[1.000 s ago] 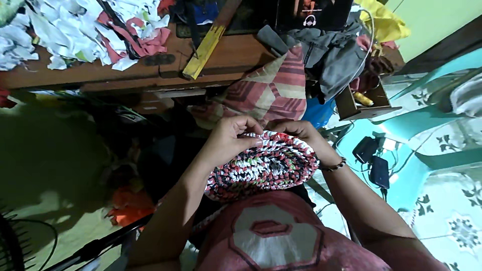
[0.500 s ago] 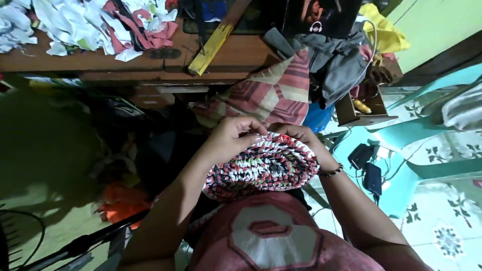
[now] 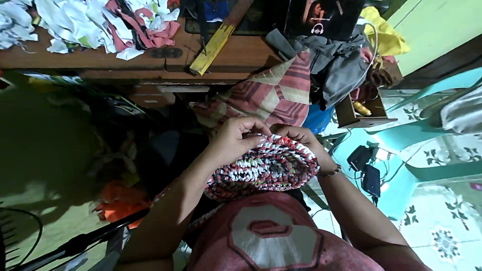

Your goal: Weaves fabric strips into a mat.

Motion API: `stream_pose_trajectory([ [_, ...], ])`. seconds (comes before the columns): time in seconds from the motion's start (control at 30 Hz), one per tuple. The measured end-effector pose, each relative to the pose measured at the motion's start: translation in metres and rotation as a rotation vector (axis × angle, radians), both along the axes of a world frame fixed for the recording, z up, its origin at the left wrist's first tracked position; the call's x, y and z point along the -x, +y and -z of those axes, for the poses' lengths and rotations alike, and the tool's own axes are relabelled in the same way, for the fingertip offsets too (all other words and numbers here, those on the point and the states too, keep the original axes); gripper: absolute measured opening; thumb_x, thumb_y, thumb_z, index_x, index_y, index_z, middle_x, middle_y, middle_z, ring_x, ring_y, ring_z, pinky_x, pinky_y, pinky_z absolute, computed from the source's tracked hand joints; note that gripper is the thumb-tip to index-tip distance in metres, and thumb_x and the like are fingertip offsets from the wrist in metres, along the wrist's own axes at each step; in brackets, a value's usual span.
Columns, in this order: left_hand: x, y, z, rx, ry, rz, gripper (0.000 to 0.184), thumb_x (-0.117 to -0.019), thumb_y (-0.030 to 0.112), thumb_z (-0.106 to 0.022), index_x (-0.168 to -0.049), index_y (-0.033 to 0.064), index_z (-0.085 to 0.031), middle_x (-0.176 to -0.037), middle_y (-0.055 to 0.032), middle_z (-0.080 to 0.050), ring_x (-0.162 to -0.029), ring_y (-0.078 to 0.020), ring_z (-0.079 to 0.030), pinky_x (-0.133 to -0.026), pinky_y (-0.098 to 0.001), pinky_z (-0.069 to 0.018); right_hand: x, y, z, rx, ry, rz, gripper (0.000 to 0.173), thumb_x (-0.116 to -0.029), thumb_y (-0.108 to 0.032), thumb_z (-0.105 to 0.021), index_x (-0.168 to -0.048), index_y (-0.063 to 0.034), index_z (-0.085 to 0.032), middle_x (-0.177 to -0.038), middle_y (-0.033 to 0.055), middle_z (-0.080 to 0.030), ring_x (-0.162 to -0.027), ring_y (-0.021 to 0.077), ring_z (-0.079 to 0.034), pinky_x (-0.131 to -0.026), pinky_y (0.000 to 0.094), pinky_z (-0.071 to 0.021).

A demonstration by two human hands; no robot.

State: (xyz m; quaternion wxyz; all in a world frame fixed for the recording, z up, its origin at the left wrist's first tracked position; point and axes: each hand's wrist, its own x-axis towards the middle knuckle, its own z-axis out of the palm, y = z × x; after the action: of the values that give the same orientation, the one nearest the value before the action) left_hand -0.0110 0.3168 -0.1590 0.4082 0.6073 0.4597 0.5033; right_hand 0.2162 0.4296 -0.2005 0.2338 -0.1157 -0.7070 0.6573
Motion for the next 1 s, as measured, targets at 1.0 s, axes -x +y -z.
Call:
stream_pose_trajectory([
  [1.0, -0.007, -0.003, -0.004, -0.014, -0.017, 0.02, 0.014, -0.0902, -0.009, -0.067, -0.101, -0.0019, -0.071, -0.097, -0.0059, -0.073, -0.085, -0.0091, -0.071, -0.075, -0.023, -0.0615, 0.002, 0.004, 0.0, 0.105, -0.033, -0.051, 0.018, -0.0968, -0.009, -0.056, -0.096, -0.014, -0.073, -0.089, -0.0057, -0.071, -0.078, -0.0008, -0.065, -0.069, 0.0173, -0.0549],
])
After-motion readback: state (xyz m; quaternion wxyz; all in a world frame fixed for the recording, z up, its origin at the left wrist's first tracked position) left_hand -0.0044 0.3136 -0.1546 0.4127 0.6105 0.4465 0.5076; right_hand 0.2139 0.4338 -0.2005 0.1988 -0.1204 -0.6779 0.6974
